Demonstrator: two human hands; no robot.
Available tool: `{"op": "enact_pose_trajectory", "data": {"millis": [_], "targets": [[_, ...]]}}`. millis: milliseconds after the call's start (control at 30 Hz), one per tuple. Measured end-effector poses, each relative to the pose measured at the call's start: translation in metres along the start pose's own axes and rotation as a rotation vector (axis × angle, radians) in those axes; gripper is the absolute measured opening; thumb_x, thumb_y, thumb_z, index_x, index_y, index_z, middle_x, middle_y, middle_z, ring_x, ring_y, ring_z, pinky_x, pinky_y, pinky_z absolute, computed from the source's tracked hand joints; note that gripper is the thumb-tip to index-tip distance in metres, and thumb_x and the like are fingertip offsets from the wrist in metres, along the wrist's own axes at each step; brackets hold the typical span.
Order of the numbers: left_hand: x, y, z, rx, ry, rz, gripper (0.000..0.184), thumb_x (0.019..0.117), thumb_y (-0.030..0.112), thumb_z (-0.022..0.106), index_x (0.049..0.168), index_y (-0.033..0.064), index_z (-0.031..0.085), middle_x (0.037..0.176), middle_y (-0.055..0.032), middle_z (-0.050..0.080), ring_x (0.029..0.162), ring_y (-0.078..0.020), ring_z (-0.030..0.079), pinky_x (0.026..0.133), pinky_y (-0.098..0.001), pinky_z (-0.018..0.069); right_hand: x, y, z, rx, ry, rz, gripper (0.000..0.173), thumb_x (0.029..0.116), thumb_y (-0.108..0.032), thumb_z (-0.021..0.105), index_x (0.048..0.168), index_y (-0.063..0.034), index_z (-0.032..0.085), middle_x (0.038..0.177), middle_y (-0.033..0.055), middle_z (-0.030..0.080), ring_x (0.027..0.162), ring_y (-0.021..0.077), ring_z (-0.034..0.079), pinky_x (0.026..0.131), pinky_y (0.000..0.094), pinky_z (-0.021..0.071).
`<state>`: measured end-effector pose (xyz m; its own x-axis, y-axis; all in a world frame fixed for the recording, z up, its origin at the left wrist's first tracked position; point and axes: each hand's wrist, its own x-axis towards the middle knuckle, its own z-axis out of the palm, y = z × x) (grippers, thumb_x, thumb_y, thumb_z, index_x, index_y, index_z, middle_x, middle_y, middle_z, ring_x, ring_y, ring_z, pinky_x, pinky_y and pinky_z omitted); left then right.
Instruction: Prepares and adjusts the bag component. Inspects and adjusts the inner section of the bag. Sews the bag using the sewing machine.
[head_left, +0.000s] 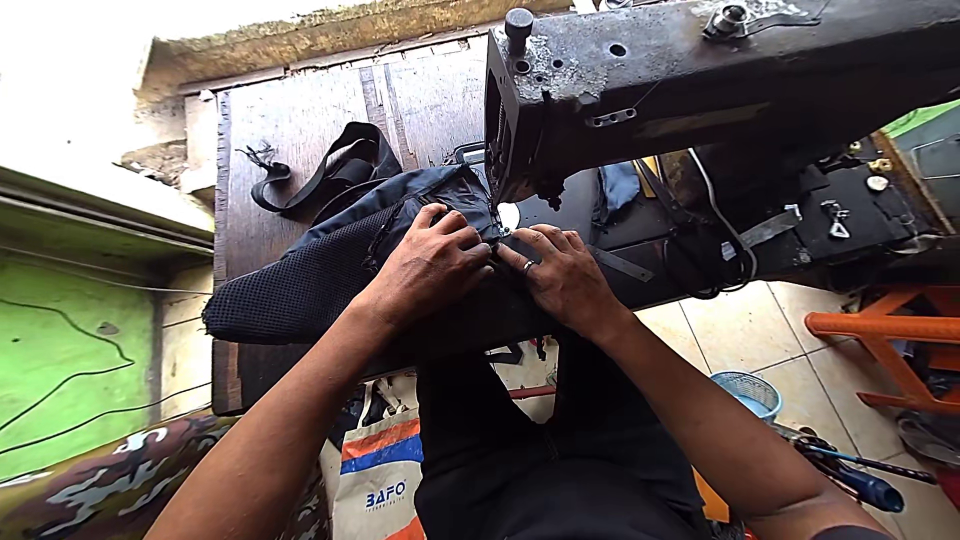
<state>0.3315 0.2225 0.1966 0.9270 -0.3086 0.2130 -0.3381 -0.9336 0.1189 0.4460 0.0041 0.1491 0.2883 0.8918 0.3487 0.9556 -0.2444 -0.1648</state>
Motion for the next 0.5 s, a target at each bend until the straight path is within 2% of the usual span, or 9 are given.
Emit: {"op": "enact_pose_trajectory", "data": {"millis": [100, 333, 500], "targets": [[0.002, 0.001, 0.002, -0.003, -0.021, -0.052, 0.032, 0.1014, 0.038, 0.055, 0.095, 0.0131, 0.074, 0.092, -0.0057, 0.07, 0.104, -0.0275, 0.066, 0.108, -0.0545, 0.0397, 0.0, 0.001, 0.0, -0.005, -0.012, 0.011, 0.039, 0.1006, -0.016, 0.054, 0.135, -0.0265, 0.069, 0.134, 0.0089, 0.065, 0.127, 0.0291, 0.057, 0.099, 0.0457, 0.0465], [0.0, 0.007, 0.004, 0.01, -0.004, -0.12, 0.032, 0.1006, 0.039, 0.057, 0.101, 0.0128, 0.076, 0.097, -0.0057, 0.071, 0.108, -0.0277, 0.066, 0.114, -0.0553, 0.0356, 0.001, 0.0, -0.001, 0.006, -0.017, 0.025, 0.037, 0.1012, -0.018, 0.055, 0.134, -0.0276, 0.07, 0.129, 0.0102, 0.066, 0.125, 0.0303, 0.058, 0.099, 0.0461, 0.0467], [0.0, 0.008, 0.006, 0.015, 0.007, -0.119, 0.028, 0.0991, 0.035, 0.059, 0.1, 0.0123, 0.076, 0.097, -0.0061, 0.071, 0.106, -0.028, 0.066, 0.113, -0.0561, 0.035, 0.013, 0.004, -0.002, 0.082, 0.003, 0.001, 0.029, 0.1007, -0.018, 0.058, 0.122, -0.0226, 0.076, 0.119, 0.0104, 0.069, 0.118, 0.0308, 0.062, 0.094, 0.0463, 0.0496]]}}
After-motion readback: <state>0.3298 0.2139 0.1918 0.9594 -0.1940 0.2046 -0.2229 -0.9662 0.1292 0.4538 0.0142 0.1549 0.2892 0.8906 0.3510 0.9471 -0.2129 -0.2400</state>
